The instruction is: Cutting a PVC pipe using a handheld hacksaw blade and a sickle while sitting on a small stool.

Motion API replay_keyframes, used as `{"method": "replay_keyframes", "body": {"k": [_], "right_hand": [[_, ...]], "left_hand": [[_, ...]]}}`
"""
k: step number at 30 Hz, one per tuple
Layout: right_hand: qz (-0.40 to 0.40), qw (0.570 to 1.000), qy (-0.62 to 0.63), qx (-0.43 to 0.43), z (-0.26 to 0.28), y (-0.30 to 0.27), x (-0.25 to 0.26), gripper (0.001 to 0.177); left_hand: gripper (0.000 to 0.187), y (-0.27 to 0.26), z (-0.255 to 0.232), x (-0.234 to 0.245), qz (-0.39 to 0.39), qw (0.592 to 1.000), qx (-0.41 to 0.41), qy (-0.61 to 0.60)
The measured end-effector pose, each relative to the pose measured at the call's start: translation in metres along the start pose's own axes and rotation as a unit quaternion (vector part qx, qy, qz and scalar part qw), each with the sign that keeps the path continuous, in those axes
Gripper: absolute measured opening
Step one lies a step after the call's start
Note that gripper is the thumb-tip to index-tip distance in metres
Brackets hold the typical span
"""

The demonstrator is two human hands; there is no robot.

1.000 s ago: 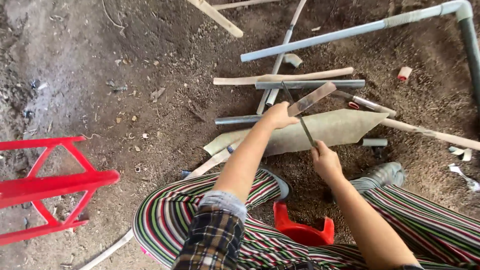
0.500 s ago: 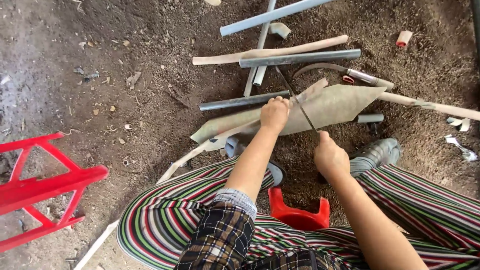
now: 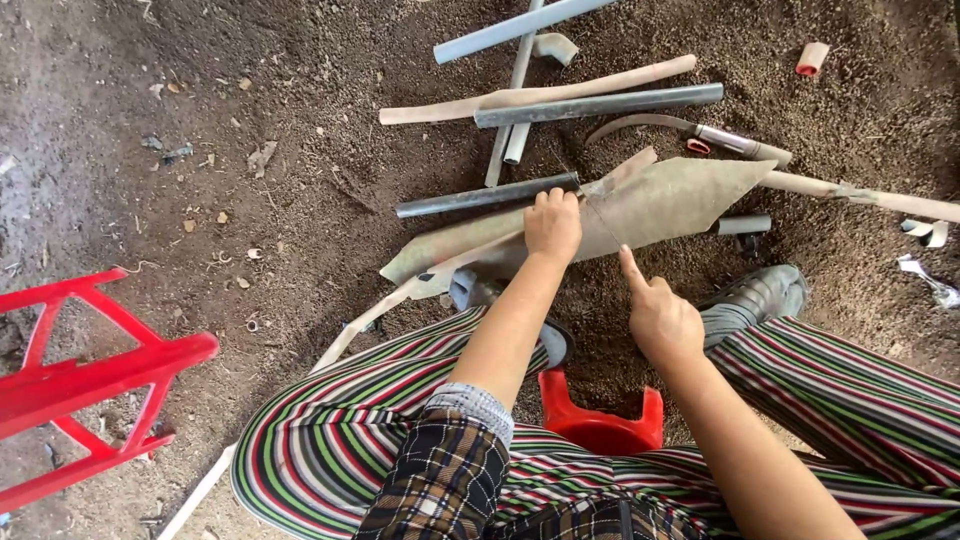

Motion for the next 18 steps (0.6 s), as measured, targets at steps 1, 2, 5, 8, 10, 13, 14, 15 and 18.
{"method": "replay_keyframes", "body": {"k": [1, 2, 5, 8, 10, 13, 14, 15, 18], "right_hand": [[0.001, 1.000, 0.000, -0.001, 0.000, -0.001, 0.001, 0.082], [0.005, 1.000, 0.002, -0.003, 0.002, -0.001, 0.002, 0.083], [0.012, 1.000, 0.008, -0.004, 0.005, 0.002, 0.002, 0.084], [0.010, 1.000, 0.014, 0.001, 0.018, 0.015, 0.005, 0.084], [0.004, 1.000, 0.015, 0.004, 0.026, 0.031, 0.003, 0.084], [-0.016, 1.000, 0.023, 0.005, 0.032, 0.056, -0.004, 0.082], [-0.007, 1.000, 0.023, 0.005, 0.033, 0.061, -0.006, 0.082], [0.002, 1.000, 0.023, 0.006, 0.035, 0.067, -0.008, 0.082], [-0.013, 1.000, 0.022, 0.009, 0.031, 0.045, -0.001, 0.086]], "left_hand": [[0.019, -0.001, -0.003, 0.004, 0.001, 1.000, 0.000, -0.001], [0.014, -0.001, -0.004, 0.011, -0.006, 1.000, -0.003, 0.001], [0.011, -0.001, -0.008, 0.019, -0.029, 0.999, -0.011, 0.007], [0.010, -0.003, -0.011, 0.026, -0.059, 0.998, -0.019, 0.023], [0.009, -0.003, -0.014, 0.028, -0.074, 0.996, -0.023, 0.033], [0.010, -0.005, -0.012, 0.025, -0.095, 0.995, -0.023, 0.038], [0.010, -0.004, -0.010, 0.023, -0.104, 0.993, -0.021, 0.044], [0.009, -0.003, -0.008, 0.022, -0.114, 0.992, -0.020, 0.050], [0.006, -0.005, -0.013, 0.030, -0.128, 0.990, -0.027, 0.053]]}}
Point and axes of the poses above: each hand's wrist, its own y-axis towards the middle knuckle, its own x-axis out of the back of the hand, z = x × y, the point moved 8 cm from there along y, towards the middle knuckle, and after that the axes turned 3 degrees about -x, right-handed, at the moved point
